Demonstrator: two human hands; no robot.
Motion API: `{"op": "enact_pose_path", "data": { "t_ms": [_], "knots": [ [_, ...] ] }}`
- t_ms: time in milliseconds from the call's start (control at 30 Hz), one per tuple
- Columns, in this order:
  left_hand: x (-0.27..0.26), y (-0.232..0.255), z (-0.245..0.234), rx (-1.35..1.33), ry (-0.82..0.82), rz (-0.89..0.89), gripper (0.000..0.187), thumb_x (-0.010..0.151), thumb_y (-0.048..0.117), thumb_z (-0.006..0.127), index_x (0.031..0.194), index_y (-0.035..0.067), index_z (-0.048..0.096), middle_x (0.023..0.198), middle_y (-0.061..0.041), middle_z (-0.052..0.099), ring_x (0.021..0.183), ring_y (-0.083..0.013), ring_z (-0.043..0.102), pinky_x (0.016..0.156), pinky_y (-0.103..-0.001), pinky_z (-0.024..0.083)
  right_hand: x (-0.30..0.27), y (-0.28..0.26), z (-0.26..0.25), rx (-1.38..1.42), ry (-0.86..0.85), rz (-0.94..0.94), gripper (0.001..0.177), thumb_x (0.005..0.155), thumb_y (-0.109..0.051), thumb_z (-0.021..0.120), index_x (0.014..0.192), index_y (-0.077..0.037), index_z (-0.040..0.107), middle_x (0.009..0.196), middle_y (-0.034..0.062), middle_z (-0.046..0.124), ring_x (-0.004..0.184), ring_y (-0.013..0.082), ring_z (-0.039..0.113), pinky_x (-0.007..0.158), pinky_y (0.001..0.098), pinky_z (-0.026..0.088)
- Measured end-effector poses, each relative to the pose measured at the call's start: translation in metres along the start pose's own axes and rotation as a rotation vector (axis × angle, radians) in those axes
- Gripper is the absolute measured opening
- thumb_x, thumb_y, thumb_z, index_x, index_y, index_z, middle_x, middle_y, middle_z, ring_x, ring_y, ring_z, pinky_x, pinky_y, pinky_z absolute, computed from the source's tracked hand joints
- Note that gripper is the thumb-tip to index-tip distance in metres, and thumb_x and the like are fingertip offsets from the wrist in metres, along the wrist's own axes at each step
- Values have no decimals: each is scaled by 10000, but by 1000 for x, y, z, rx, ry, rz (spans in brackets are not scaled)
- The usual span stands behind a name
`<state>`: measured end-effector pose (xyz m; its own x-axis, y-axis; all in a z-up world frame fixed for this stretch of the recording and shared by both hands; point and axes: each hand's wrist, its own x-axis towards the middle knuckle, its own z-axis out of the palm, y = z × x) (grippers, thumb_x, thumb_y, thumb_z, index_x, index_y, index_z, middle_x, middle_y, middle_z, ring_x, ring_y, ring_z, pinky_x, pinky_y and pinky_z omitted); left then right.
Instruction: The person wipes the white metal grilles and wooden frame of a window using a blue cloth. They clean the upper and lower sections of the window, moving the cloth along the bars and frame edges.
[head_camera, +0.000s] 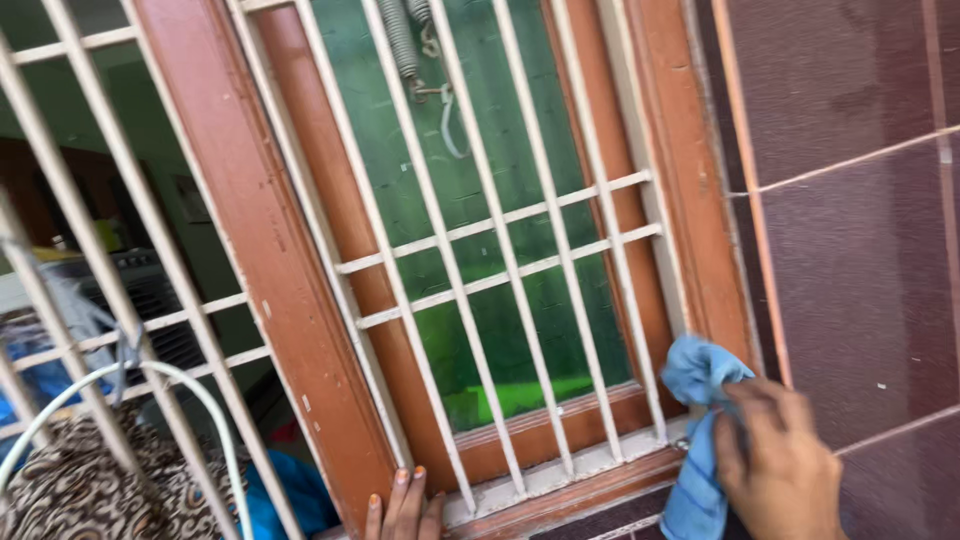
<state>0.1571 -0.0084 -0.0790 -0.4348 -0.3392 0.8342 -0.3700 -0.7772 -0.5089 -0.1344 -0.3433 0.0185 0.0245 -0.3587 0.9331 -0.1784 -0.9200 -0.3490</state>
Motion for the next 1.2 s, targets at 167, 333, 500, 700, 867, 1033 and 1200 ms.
{"op": "enact_pose_path", "data": {
  "t_ms": [167, 333, 500, 700, 867, 1033, 1200],
  "knots": [
    [12, 9, -25, -125, -212, -150, 375, 916, 378, 436, 867, 186, 754, 1150, -142, 750, 1159, -281, 677, 1120, -490, 349, 20, -5, 13, -218, -853, -123, 453, 918, -348, 614, 1342, -192, 611, 1040, 108, 768, 856, 284, 779, 759, 439, 663],
    [22, -1, -16, -16, 8, 32, 269, 991, 361, 492, 881, 254, 714, 1205, -123, 730, 1227, -268, 655, 1163, -501, 345, 49, -2, 16, -323, -1298, -2, 351, 965, -416, 598, 1119, -125, 719, 910, 106, 792, 831, 243, 806, 807, 422, 660],
    [17, 8, -19, -115, -67, -150, 276, 832, 337, 493, 815, 193, 728, 1161, -139, 748, 1192, -276, 666, 1072, -518, 391, -4, -2, 12, -405, -754, -250, 383, 869, -360, 607, 1097, -59, 674, 981, 132, 743, 763, 287, 774, 594, 453, 642],
    [38, 21, -44, -202, -294, -301, 282, 705, 258, 568, 844, 135, 781, 1240, -157, 709, 1268, -291, 606, 1124, -574, 357, 0, 25, 39, -325, -960, -100, 240, 934, -314, 590, 953, -113, 719, 788, 149, 774, 693, 259, 779, 643, 427, 631],
    [48, 21, -58, -240, -407, -334, 302, 673, 200, 600, 871, 107, 809, 1281, -175, 680, 1305, -299, 565, 1133, -594, 339, 9, 10, 29, -304, -1051, 41, 272, 966, -282, 527, 1121, -117, 679, 928, 140, 786, 745, 268, 768, 682, 430, 653],
    [52, 21, -50, -242, -294, -310, 268, 662, 215, 608, 844, 122, 781, 1282, -160, 671, 1313, -293, 560, 1135, -586, 335, -6, -14, -6, -274, -956, 148, 607, 917, -345, 602, 1489, -162, 517, 1110, 170, 750, 862, 307, 792, 821, 474, 652],
    [50, 22, -57, -246, -363, -324, 302, 661, 190, 602, 876, 109, 798, 1288, -163, 676, 1318, -308, 559, 1141, -592, 334, 11, -35, -8, -221, -878, 233, 535, 895, -309, 642, 1406, -178, 556, 1224, 168, 714, 915, 367, 780, 870, 470, 647]
  ]
}}
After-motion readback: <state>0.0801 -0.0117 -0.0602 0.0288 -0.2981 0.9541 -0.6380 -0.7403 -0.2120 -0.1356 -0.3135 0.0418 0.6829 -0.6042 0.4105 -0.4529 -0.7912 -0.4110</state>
